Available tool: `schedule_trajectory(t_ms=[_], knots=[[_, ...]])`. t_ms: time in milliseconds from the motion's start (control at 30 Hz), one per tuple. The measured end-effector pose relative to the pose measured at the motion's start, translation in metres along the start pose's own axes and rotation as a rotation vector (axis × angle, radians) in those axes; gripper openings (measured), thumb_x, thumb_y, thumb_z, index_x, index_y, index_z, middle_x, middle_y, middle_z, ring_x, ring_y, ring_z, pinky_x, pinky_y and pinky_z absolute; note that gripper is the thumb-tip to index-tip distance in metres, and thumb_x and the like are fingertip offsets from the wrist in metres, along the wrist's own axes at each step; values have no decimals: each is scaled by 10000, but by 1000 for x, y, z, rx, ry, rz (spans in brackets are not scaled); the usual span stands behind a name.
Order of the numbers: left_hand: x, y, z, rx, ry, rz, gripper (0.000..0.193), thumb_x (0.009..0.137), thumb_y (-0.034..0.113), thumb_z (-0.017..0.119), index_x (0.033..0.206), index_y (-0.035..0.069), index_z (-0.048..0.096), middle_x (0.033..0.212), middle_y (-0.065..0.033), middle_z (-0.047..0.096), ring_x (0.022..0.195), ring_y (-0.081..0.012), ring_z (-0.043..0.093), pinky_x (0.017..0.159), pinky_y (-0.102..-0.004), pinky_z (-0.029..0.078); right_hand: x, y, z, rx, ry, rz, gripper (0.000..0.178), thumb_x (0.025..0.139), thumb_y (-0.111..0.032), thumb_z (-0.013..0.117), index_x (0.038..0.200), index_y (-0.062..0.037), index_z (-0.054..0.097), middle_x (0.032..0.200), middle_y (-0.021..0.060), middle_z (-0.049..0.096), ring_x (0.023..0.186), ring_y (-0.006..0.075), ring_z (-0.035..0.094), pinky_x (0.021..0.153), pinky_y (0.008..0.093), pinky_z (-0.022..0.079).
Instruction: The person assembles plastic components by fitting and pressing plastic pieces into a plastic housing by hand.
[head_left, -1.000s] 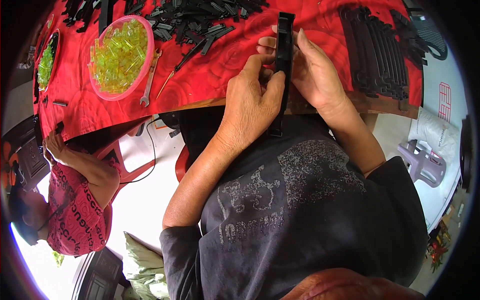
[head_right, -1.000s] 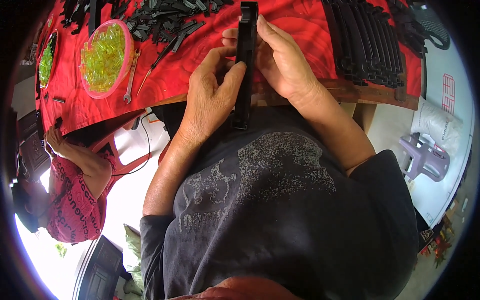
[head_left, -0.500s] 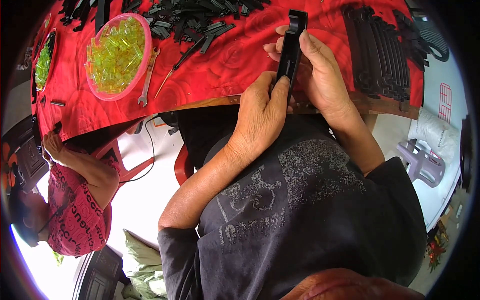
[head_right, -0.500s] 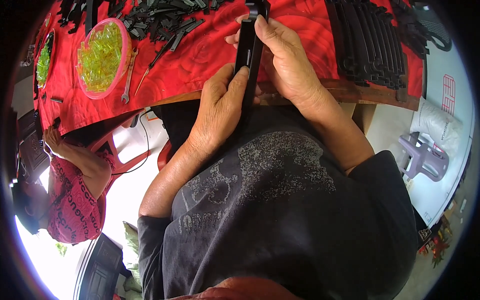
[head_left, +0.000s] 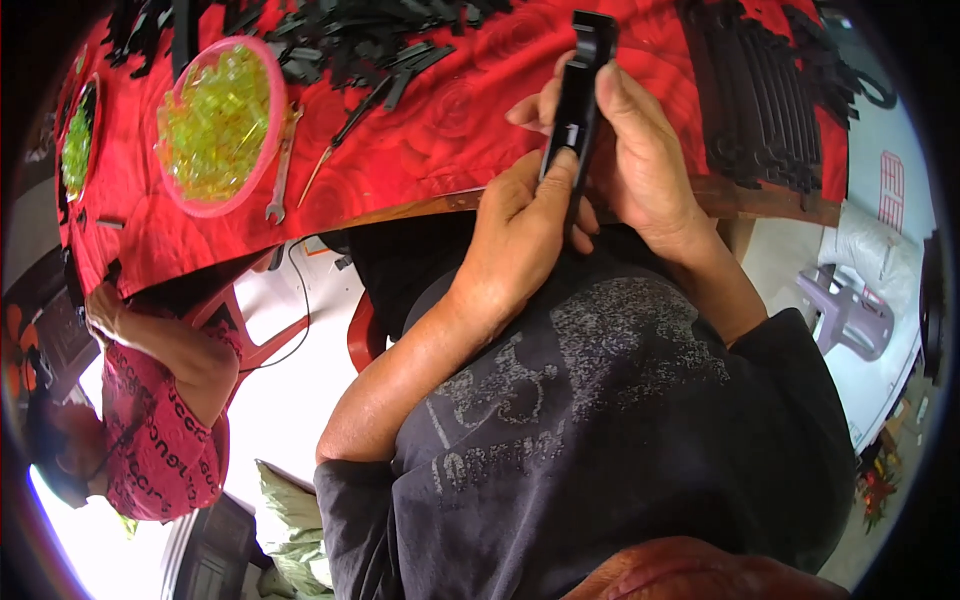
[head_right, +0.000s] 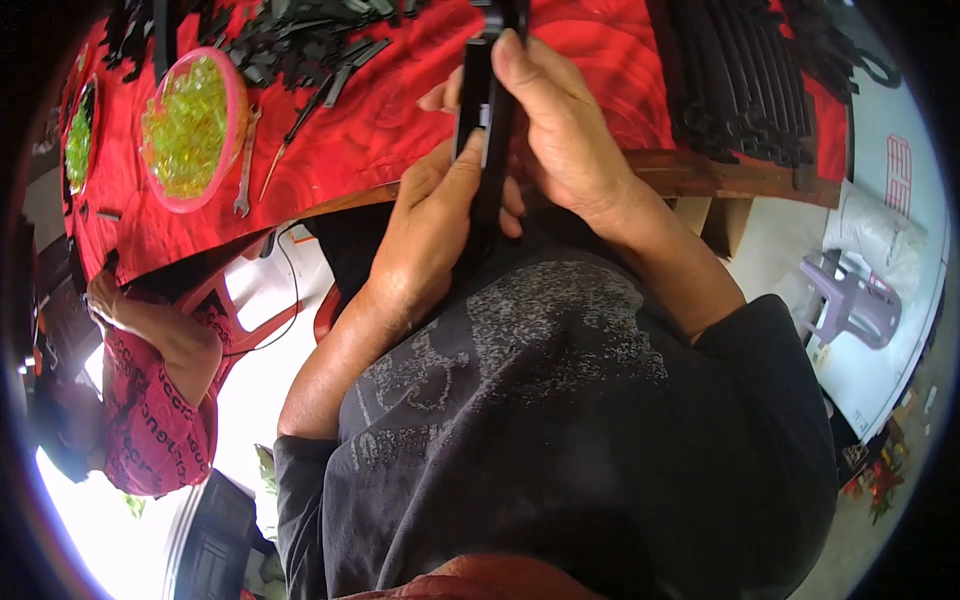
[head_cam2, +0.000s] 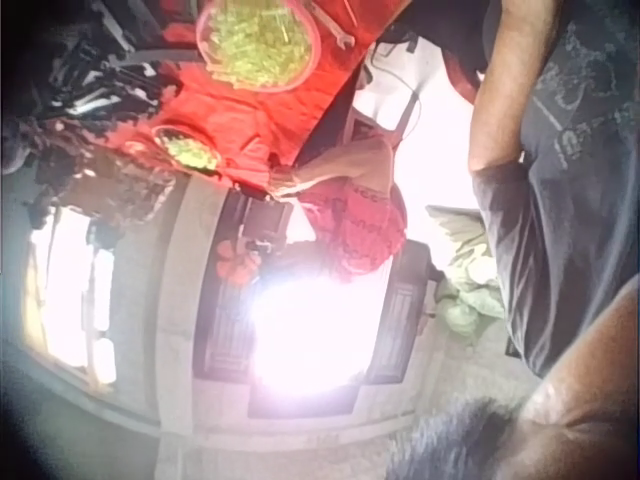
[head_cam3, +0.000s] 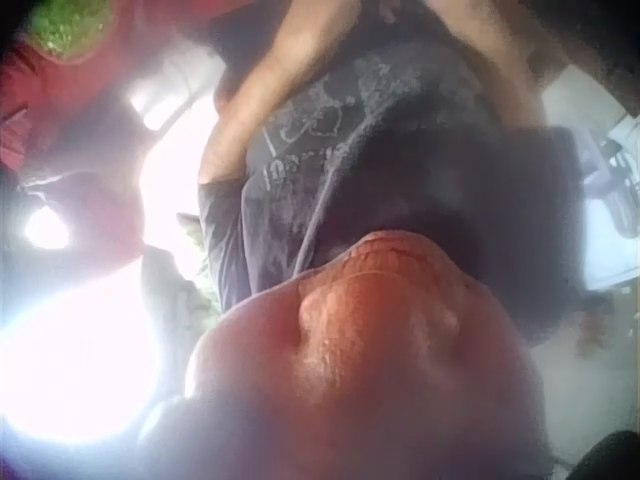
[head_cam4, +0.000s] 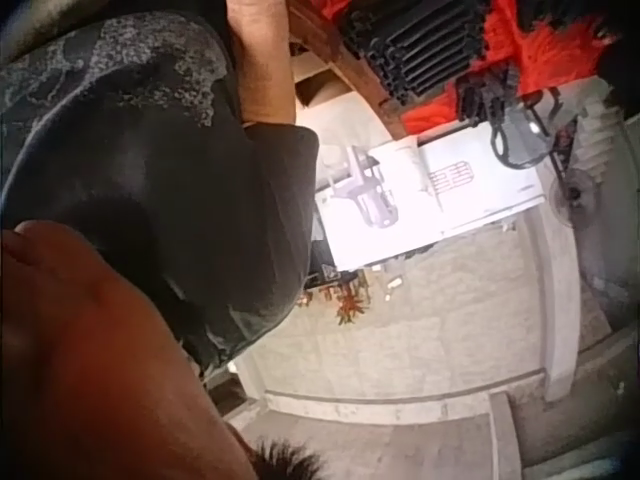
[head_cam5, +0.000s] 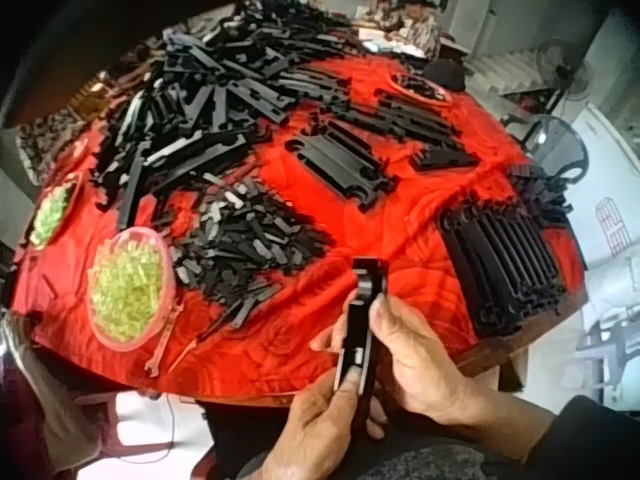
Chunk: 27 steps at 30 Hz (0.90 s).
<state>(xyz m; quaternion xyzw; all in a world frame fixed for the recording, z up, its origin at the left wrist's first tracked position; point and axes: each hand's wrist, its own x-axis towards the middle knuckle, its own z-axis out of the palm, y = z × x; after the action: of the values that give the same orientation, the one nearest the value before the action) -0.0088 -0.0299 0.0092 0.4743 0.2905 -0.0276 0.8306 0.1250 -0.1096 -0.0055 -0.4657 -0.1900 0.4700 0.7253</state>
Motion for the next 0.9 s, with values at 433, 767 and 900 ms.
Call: schedule_trajectory(t_ms=[433, 767, 900], knots=[[-9, 7, 16, -7, 76, -73, 421, 1122, 366, 402, 1026, 8, 603, 783, -53, 648, 671, -120, 592, 632, -244, 459, -24, -22, 19, -75, 133, 72, 661, 1005, -708, 397, 1004, -73, 582, 779, 40, 622, 470, 77, 513, 331, 227, 352], [-8, 11, 31, -18, 193, -140, 456, 1097, 409, 428, 1215, -5, 579, 864, -87, 661, 714, -188, 631, 647, -320, 505, -32, -21, 20, 67, 216, 27, 435, 1047, -469, 467, 1048, -43, 553, 839, 46, 626, 740, 113, 587, 660, 268, 479], [-8, 6, 23, -26, 167, -132, 468, 1095, 393, 439, 1305, -12, 539, 1000, -110, 675, 828, -208, 666, 735, -349, 538, -30, -13, 23, 156, 243, 11, 405, 1050, -432, 483, 1062, -32, 543, 860, 52, 619, 761, 116, 587, 685, 278, 483]])
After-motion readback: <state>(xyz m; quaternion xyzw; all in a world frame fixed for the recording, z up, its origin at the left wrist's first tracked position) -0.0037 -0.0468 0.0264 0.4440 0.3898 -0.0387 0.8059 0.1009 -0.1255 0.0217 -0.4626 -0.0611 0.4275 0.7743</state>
